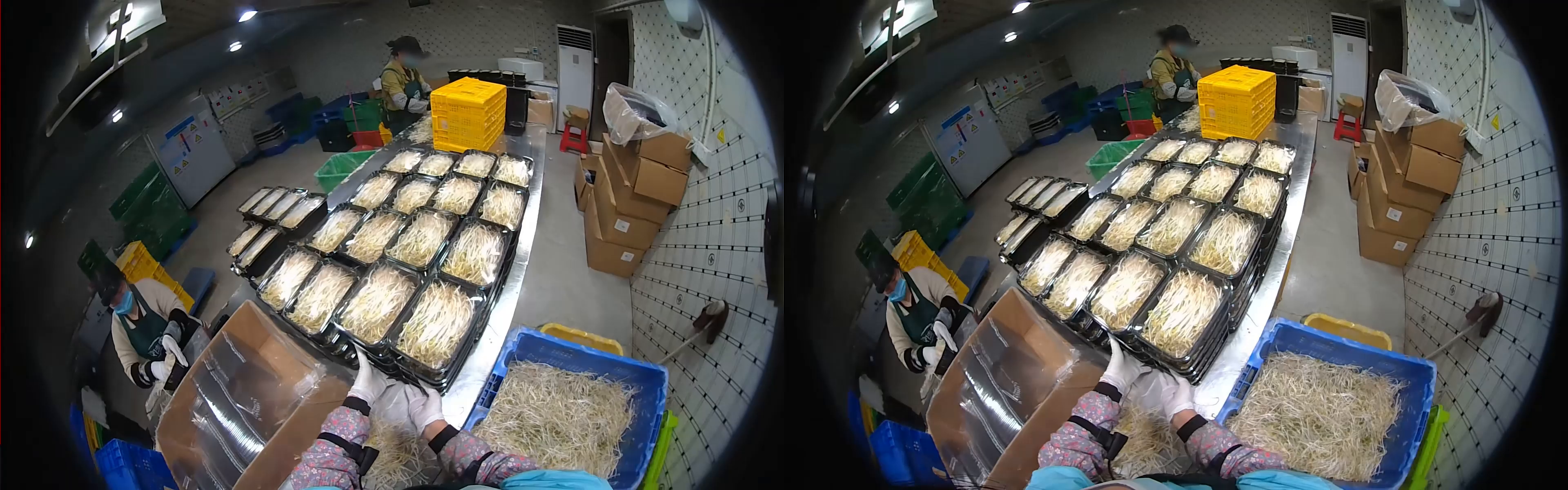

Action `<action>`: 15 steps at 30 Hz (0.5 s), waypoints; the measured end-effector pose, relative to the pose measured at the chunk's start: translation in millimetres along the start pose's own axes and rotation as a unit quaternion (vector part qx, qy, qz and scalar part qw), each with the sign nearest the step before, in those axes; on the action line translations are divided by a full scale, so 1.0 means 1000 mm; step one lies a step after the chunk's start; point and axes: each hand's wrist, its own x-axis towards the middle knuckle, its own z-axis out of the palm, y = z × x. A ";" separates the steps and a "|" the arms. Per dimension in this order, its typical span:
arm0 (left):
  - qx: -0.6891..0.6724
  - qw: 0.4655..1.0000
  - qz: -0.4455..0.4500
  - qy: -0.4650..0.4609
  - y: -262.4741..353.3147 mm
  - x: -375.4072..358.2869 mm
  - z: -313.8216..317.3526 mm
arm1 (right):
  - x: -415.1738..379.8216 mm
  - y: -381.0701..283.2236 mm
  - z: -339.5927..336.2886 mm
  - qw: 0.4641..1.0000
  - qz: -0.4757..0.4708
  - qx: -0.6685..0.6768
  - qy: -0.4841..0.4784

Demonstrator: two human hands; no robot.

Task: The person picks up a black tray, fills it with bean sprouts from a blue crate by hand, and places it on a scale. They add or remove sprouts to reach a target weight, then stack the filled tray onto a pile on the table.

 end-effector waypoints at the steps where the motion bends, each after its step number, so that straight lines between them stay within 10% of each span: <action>1: -0.002 1.000 -0.005 -0.002 -0.002 0.005 0.001 | 0.004 -0.004 0.004 1.000 -0.005 0.000 0.003; 15: 0.057 0.997 -0.007 -0.041 0.018 0.144 0.098 | 0.103 -0.122 0.108 0.991 -0.083 -0.098 -0.031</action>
